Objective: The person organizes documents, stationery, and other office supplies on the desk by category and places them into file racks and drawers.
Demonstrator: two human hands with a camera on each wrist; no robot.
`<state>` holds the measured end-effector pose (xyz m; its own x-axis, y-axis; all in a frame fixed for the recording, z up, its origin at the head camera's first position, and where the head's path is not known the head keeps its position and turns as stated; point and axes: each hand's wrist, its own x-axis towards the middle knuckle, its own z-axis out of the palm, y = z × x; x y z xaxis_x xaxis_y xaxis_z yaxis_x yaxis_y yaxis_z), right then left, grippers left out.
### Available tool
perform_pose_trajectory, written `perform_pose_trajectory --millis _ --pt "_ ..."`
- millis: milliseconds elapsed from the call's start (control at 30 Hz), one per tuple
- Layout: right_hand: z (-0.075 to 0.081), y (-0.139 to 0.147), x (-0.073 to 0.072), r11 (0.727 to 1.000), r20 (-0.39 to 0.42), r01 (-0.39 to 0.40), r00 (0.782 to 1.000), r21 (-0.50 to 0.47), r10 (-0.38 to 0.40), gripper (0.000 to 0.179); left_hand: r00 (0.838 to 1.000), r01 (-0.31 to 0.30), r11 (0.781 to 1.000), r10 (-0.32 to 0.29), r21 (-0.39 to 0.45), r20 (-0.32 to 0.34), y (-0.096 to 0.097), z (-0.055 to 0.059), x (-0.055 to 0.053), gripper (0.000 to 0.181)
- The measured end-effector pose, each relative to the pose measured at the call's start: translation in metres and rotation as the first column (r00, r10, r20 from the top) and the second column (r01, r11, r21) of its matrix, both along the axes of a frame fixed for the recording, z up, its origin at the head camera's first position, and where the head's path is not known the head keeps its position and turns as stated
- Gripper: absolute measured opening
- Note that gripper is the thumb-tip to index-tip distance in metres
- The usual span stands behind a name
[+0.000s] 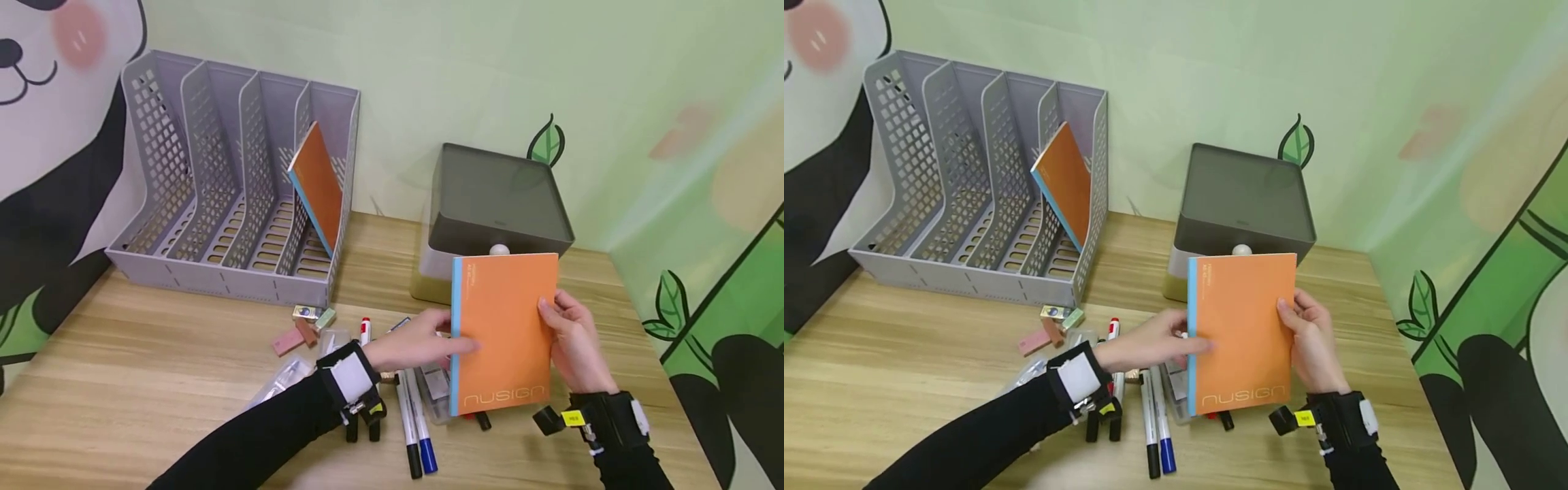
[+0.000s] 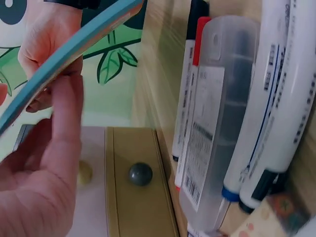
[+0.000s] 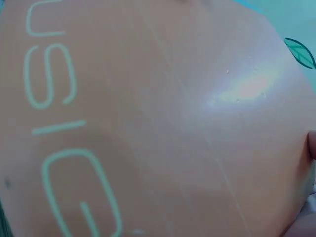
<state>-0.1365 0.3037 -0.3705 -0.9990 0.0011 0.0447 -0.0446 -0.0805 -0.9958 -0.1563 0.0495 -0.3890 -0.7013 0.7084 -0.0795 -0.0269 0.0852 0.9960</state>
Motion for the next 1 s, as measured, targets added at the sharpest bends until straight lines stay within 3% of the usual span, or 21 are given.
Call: perform_pose_trajectory --millis 167,367,600,733,900,1000 --pt "-0.004 -0.02 -0.008 0.999 -0.012 -0.014 1.0 -0.041 0.013 0.018 1.0 -0.005 0.999 0.007 0.05 -0.027 -0.01 0.002 -0.004 0.043" --pt "-0.013 -0.039 -0.013 0.998 -0.003 -0.044 0.999 -0.043 0.044 0.02 0.987 -0.027 0.999 0.033 0.044 -0.157 -0.021 0.003 -0.004 0.048" --pt "-0.016 -0.059 -0.02 0.995 0.007 -0.05 0.999 0.086 0.049 0.047 0.938 -0.128 0.991 0.105 -0.048 -0.329 -0.044 0.003 -0.001 0.041" --pt "-0.018 -0.068 -0.023 0.979 -0.03 -0.025 0.999 0.201 0.031 0.048 0.913 -0.182 0.978 0.129 -0.104 -0.386 -0.065 0.005 -0.001 0.039" --pt "-0.022 -0.075 -0.024 0.974 -0.112 -0.033 0.992 0.226 0.06 0.043 0.869 -0.292 0.943 0.194 -0.156 -0.455 -0.094 0.011 -0.006 0.028" --pt "-0.025 -0.079 -0.023 0.972 -0.139 -0.051 0.987 0.23 0.085 0.042 0.847 -0.379 0.909 0.266 -0.173 -0.461 -0.113 0.018 -0.009 0.031"
